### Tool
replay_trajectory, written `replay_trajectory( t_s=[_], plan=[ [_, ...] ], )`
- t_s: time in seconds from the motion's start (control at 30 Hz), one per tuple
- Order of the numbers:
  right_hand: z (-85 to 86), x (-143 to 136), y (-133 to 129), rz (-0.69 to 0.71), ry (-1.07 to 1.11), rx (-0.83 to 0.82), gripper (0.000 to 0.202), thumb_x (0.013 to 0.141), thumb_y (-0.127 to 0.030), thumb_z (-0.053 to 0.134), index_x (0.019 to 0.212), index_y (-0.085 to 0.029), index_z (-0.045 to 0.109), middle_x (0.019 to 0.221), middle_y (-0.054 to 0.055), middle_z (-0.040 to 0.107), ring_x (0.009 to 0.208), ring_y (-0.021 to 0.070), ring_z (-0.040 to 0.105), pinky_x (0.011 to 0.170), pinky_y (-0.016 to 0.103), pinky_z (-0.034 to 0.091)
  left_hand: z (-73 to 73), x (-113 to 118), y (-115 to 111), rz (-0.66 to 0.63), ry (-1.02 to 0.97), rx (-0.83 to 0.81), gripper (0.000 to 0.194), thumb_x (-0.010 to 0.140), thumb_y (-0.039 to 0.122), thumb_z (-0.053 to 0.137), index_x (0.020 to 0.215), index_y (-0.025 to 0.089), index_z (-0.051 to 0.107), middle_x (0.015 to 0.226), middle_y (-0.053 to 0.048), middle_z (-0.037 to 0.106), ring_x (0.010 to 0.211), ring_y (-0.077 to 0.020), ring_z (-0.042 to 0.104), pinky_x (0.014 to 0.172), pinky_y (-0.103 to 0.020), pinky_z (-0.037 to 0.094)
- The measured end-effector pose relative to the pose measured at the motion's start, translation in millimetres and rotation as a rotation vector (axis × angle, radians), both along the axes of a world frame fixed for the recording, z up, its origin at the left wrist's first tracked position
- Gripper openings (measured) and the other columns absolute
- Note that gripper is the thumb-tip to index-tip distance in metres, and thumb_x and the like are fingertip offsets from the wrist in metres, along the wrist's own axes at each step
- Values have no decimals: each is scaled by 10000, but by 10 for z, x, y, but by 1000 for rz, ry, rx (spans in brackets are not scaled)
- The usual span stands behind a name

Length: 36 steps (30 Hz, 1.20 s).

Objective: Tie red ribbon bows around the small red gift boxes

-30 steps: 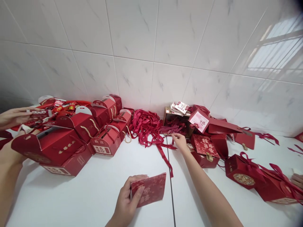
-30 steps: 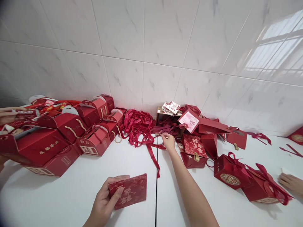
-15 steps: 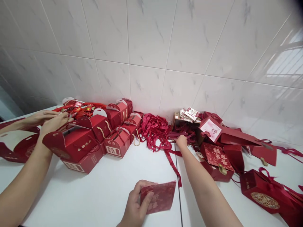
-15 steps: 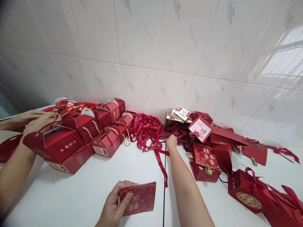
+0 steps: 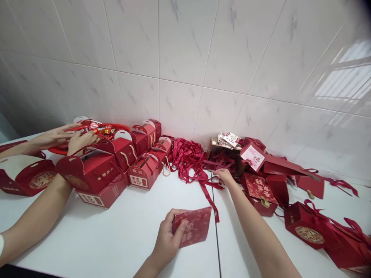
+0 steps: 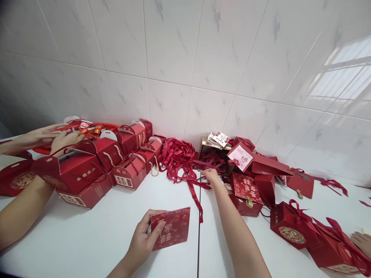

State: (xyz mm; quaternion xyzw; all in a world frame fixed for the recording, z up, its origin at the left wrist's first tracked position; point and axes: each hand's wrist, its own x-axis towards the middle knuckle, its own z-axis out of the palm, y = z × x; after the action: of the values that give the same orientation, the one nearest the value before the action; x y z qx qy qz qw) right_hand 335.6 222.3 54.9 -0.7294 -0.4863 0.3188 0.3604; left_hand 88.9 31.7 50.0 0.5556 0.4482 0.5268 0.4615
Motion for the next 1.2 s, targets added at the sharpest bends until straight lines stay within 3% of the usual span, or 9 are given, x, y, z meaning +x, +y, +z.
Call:
replay_trajectory(
  t_s=[0.13, 0.27, 0.33, 0.4, 0.53, 0.67, 0.8, 1.0, 1.2],
  plan=[
    [193, -20, -578, 167, 395, 78, 324, 860, -446, 585, 939, -136, 634, 796, 27, 617, 597, 85, 543, 547, 223, 471, 1, -42, 219, 26, 129, 56, 221, 831, 370, 572, 934, 177, 607, 924, -74, 671, 878, -215, 642, 802, -335, 521],
    [371, -139, -1262, 245, 725, 192, 531, 646, -666, 681, 952, -233, 663, 746, -11, 579, 549, 72, 452, 521, 219, 420, 59, -29, 303, 102, 296, 171, 400, 801, 317, 613, 1179, 209, 540, 1202, -110, 586, 1134, -272, 537, 972, -437, 426],
    [427, -255, -1542, 333, 1072, 247, 431, 588, -580, 779, 844, -254, 660, 649, -41, 530, 504, 60, 402, 489, 203, 370, 153, -2, 238, 203, 353, 305, 605, 771, 294, 652, 1319, 221, 405, 1332, -130, 468, 1247, -293, 427, 1030, -480, 355],
    [456, -379, -1739, 428, 1290, 285, 317, 600, -479, 818, 737, -253, 644, 576, -58, 501, 453, 48, 363, 471, 196, 332, 296, 29, 124, 267, 365, 475, 611, 776, 255, 651, 1322, 222, 379, 1358, -134, 415, 1281, -293, 368, 1047, -494, 321],
    [458, -580, -1919, 487, 1254, 344, 238, 612, -397, 832, 670, -245, 659, 526, -49, 526, 399, 44, 366, 438, 196, 312, 630, 98, -92, 93, 406, 755, 247, 808, 172, 601, 1046, 231, 573, 1213, -95, 520, 1177, -269, 437, 976, -461, 388],
    [461, -716, -1986, 476, 1162, 362, 260, 556, -404, 853, 636, -227, 680, 524, -26, 550, 366, 51, 373, 349, 178, 269, 809, 158, -143, -27, 441, 848, 217, 826, 143, 577, 999, 254, 646, 1155, -83, 565, 1126, -262, 461, 930, -448, 428],
    [459, -814, -2065, 493, 1166, 402, 186, 616, -345, 831, 670, -231, 694, 550, -14, 573, 404, 62, 421, 359, 171, 296, 793, 118, -108, 16, 415, 925, 239, 804, 107, 598, 972, 265, 664, 1088, -69, 609, 1076, -240, 491, 898, -431, 446],
    [404, -987, -2253, 425, 1282, 391, 150, 666, -311, 804, 702, -230, 683, 580, -14, 531, 480, 74, 443, 413, 172, 316, 599, -31, -54, 179, 540, 1182, 254, 765, 153, 646, 919, 349, 690, 897, -21, 663, 972, -229, 507, 779, -372, 411],
    [300, -1233, -2367, 206, 1398, 418, 204, 654, -364, 807, 654, -222, 662, 716, -4, 497, 654, 99, 488, 639, 226, 457, 446, -23, -61, 289, 541, 1137, 274, 710, 123, 668, 877, 338, 700, 796, -38, 558, 912, -234, 471, 761, -384, 376]
  ],
)
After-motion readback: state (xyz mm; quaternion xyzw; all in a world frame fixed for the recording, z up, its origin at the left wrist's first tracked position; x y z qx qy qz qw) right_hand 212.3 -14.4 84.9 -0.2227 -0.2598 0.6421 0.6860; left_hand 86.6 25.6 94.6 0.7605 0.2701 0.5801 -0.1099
